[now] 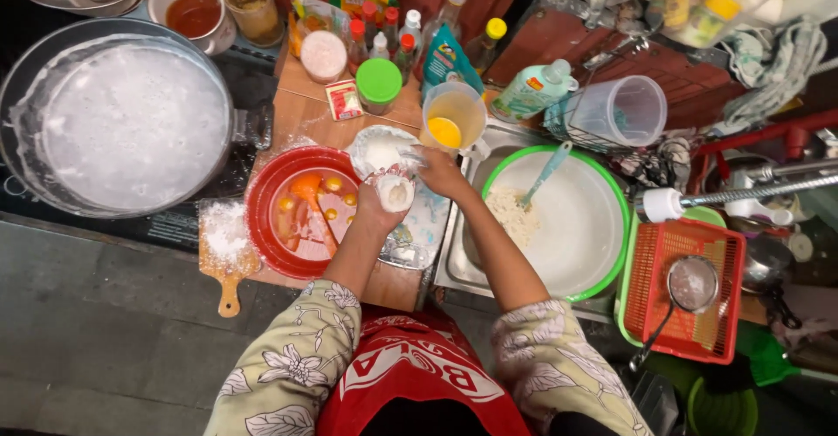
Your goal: The person mixes a white dough-like substance in a green bowl using a spoon. They then scoop the mixture into a small white bowl, press it into a ball, and repeatedly transfer it between the bowls while kneading it by hand.
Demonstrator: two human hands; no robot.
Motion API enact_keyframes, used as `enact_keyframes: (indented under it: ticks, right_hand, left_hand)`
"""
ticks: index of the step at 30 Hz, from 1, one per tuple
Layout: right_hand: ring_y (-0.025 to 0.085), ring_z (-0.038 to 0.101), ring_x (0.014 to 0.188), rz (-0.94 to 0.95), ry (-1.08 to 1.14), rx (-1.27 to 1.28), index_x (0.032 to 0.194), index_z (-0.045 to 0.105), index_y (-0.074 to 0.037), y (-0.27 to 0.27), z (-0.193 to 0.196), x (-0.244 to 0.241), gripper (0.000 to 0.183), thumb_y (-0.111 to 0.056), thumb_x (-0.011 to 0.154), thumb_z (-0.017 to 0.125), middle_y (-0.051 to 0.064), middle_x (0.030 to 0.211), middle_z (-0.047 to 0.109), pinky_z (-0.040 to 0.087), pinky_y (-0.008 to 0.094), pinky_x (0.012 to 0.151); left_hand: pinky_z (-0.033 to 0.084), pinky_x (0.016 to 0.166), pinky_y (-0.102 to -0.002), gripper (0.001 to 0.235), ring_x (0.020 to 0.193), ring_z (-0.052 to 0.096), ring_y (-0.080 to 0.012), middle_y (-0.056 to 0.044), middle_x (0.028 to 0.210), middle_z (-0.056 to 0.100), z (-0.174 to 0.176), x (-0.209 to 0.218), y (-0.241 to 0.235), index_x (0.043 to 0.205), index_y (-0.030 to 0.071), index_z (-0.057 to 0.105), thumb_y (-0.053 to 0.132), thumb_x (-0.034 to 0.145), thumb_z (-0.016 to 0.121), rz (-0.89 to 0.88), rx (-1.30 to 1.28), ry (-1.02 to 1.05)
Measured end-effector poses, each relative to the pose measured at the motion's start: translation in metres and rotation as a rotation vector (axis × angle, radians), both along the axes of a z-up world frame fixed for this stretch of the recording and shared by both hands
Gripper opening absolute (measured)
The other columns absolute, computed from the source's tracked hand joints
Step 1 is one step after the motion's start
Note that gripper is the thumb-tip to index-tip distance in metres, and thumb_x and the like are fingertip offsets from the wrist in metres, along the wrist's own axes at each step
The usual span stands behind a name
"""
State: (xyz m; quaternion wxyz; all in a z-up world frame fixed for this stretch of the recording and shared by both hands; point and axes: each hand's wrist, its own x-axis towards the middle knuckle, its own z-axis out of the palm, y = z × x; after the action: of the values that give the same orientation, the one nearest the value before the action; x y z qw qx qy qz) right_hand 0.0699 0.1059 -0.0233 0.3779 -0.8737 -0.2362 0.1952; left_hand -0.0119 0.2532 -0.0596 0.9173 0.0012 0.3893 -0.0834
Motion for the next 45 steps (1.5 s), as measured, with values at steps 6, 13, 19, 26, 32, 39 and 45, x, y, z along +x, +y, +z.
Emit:
enact_keyframes:
  ticks: [6, 13, 19, 26, 32, 39, 45]
  right_hand:
    - [0.044, 0.058, 0.127, -0.094, -0.045, 0.241, 0.137, 0.061, 0.001, -0.085, 0.067, -0.041, 0.050, -0.008, 0.088, 0.064, 0.026, 0.127, 0.069, 0.025, 0.057, 0.120]
    - [0.039, 0.049, 0.140, 0.080, -0.153, -0.049, 0.142, 0.055, 0.002, -0.120, 0.140, -0.081, 0.063, -0.002, 0.080, 0.064, 0.025, 0.145, 0.057, 0.036, 0.051, 0.119]
    - [0.039, 0.051, 0.138, -0.184, -0.200, 0.100, 0.143, 0.058, -0.004, -0.155, 0.147, -0.086, 0.062, 0.006, 0.082, 0.054, 0.022, 0.146, 0.056, 0.039, 0.049, 0.118]
    - [0.027, 0.061, 0.127, -0.670, -0.239, 0.614, 0.135, 0.064, 0.000, -0.193, 0.078, -0.103, 0.038, -0.003, 0.098, 0.064, 0.018, 0.132, 0.067, 0.042, 0.045, 0.117]
    - [0.035, 0.064, 0.124, -0.561, -0.551, 0.197, 0.136, 0.063, -0.001, -0.194, 0.084, -0.128, 0.041, 0.007, 0.096, 0.060, 0.020, 0.129, 0.068, 0.046, 0.046, 0.112]
    - [0.039, 0.062, 0.125, -0.469, -0.724, 0.024, 0.142, 0.058, 0.003, -0.194, 0.076, -0.133, 0.050, 0.015, 0.093, 0.059, 0.027, 0.130, 0.066, 0.048, 0.046, 0.110]
    - [0.043, 0.054, 0.134, -0.379, -0.736, 0.027, 0.146, 0.054, 0.000, -0.184, 0.094, -0.133, 0.063, 0.020, 0.087, 0.056, 0.029, 0.144, 0.056, 0.041, 0.049, 0.118]
  left_hand:
    - [0.061, 0.084, -0.044, 0.024, 0.081, 0.070, -0.0269, -0.008, 0.082, 0.068, -0.018, 0.021, -0.063, 0.092, 0.004, 0.070, 0.019, 0.093, 0.051, -0.069, -0.013, -0.049]
    - [0.059, 0.083, -0.040, 0.029, 0.083, 0.070, -0.0243, -0.009, 0.089, 0.071, 0.013, 0.032, -0.142, 0.099, 0.006, 0.070, 0.029, 0.096, 0.052, -0.253, 0.186, -0.092]
    - [0.057, 0.081, -0.035, 0.037, 0.085, 0.071, -0.0212, -0.010, 0.099, 0.075, 0.090, 0.029, -0.185, 0.106, 0.008, 0.071, 0.040, 0.100, 0.054, -0.394, 0.442, -0.154]
    - [0.047, 0.110, -0.039, 0.068, 0.131, 0.059, -0.0259, -0.010, 0.146, 0.059, 0.083, 0.014, -0.255, 0.143, 0.014, 0.058, 0.064, 0.098, 0.053, -0.457, 0.418, -0.236]
    - [0.048, 0.108, -0.038, 0.067, 0.129, 0.060, -0.0249, -0.009, 0.144, 0.060, 0.089, 0.005, -0.265, 0.142, 0.014, 0.059, 0.064, 0.097, 0.054, -0.533, 0.469, -0.200]
    - [0.050, 0.105, -0.038, 0.066, 0.127, 0.061, -0.0235, -0.009, 0.141, 0.062, 0.101, -0.001, -0.263, 0.140, 0.014, 0.060, 0.063, 0.097, 0.054, -0.581, 0.536, -0.155]
    - [0.052, 0.103, -0.038, 0.065, 0.125, 0.062, -0.0224, -0.009, 0.138, 0.064, 0.114, -0.003, -0.256, 0.139, 0.014, 0.061, 0.063, 0.096, 0.055, -0.607, 0.592, -0.126]
